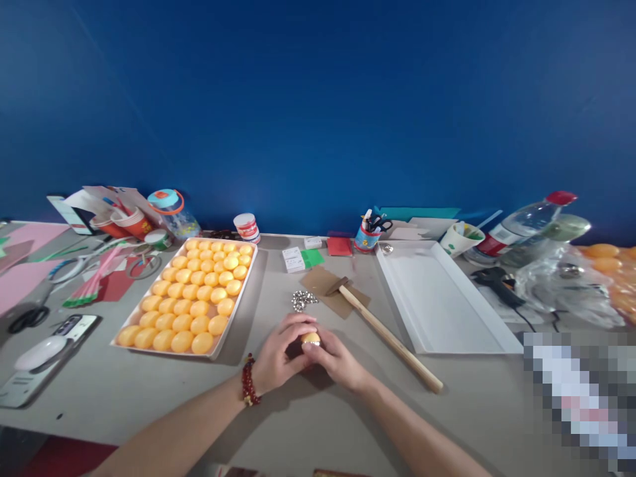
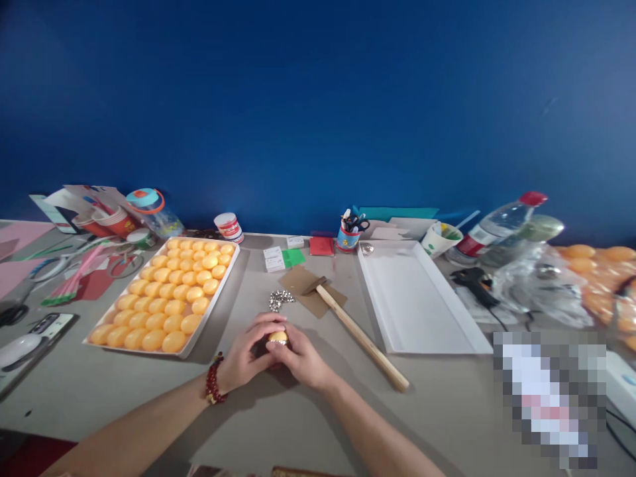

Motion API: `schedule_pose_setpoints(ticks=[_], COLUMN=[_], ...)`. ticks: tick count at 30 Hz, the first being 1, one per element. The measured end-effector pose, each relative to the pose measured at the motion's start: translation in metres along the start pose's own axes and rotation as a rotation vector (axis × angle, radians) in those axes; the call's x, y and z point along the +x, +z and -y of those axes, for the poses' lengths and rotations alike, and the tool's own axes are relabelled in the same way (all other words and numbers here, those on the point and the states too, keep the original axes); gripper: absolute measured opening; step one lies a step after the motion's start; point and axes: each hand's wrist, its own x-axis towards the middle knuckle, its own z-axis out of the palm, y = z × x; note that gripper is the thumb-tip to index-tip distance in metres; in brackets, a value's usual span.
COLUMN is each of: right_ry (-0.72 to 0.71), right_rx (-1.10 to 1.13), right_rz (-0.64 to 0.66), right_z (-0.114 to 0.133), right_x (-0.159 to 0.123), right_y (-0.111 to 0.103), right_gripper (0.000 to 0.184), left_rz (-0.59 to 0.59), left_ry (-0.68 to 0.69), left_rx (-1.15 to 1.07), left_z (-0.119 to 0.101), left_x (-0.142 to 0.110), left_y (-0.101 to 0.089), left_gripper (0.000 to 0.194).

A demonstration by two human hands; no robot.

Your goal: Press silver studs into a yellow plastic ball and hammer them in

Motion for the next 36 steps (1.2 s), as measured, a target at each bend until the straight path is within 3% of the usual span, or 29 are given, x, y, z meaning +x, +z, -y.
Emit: schedule_pose_setpoints(ticks=[8, 15, 21, 29, 36], right_ry=[0.168, 0.103, 0.188, 0.194, 0.204], right_rx=[0.265, 0.103, 0.223, 0.268, 0.227], right_rz=[0.044, -0.007, 0.063, 0.032, 0.034], right_z=[-0.0006, 0.0063, 0.0005, -0.0020, 0.0001], right_x=[-0.0013, -0.0026, -0.0035, -0.0037, -0.0060], right_y=[-0.0005, -0.0031, -0.0039, -0.0006, -0.0048], right_gripper=[0.048, 0.041, 0.041, 0.041, 0.043], left_rz=[-0.055, -0.019, -0.017, -0.036, 0.032], left_ry=[-0.018, -0.058, -0.115, -0.133, -0.035], left_rx=[-0.077, -0.108, -0.261, -0.234, -0.210], left_z=[0.0023, -0.0001, 0.0044, 0.0029, 0.0038], left_x=[0.0001, 0.0007, 0.0020, 0.0026, 0.0004], left_y=[-0.0012, -0.0021, -0.0022, -0.0016, 0.0000], left_gripper=[0.037, 0.040, 0.036, 0.027, 0.047])
